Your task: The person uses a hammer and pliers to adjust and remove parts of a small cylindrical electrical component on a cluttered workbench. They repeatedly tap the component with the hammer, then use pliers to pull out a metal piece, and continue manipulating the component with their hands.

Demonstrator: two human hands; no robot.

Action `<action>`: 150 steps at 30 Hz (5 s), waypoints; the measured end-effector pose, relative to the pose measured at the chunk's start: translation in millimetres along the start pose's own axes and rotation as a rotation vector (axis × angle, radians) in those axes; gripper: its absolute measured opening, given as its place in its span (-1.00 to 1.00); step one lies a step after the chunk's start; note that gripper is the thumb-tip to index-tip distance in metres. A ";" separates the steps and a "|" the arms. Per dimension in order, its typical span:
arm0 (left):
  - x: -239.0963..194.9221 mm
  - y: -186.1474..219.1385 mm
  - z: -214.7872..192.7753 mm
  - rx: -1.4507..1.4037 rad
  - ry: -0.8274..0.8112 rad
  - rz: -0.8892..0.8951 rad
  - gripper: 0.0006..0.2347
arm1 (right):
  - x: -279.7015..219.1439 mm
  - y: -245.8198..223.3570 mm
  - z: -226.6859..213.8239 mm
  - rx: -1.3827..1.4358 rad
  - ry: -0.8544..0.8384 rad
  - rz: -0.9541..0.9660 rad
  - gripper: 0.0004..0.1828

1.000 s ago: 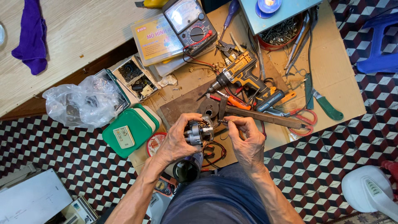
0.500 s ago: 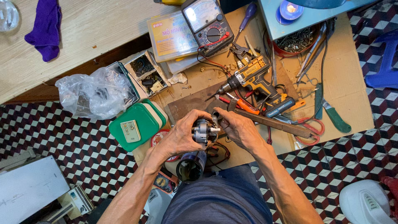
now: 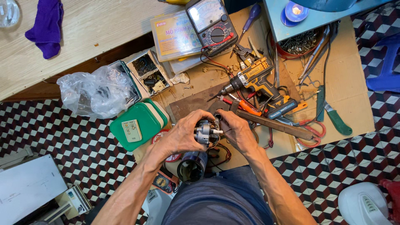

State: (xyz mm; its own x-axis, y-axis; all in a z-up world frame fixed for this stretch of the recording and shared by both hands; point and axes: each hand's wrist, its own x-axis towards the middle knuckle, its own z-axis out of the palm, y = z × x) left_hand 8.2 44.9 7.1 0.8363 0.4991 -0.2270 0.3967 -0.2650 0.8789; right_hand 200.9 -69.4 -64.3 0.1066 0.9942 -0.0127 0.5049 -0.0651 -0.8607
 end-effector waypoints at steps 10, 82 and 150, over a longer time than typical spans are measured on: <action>8.6 -1.4 0.3 -0.044 -0.030 -0.026 -0.32 | -7.9 -76.7 -54.6 -0.060 0.375 -0.046 -0.70; 30.3 -41.4 26.7 -0.032 -0.003 0.327 -0.24 | -50.9 -4.0 -59.7 -0.484 0.333 0.127 -0.64; 50.8 -60.3 38.7 0.085 -0.006 0.257 -0.34 | -87.8 -158.7 -34.6 -0.336 0.234 0.218 -0.32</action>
State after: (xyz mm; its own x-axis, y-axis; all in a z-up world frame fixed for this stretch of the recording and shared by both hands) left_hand 41.4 54.3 -73.7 0.9158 0.4015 -0.0039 0.2014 -0.4511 0.8695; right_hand 141.0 -149.3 91.0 0.4120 0.9108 -0.0268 0.6949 -0.3331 -0.6373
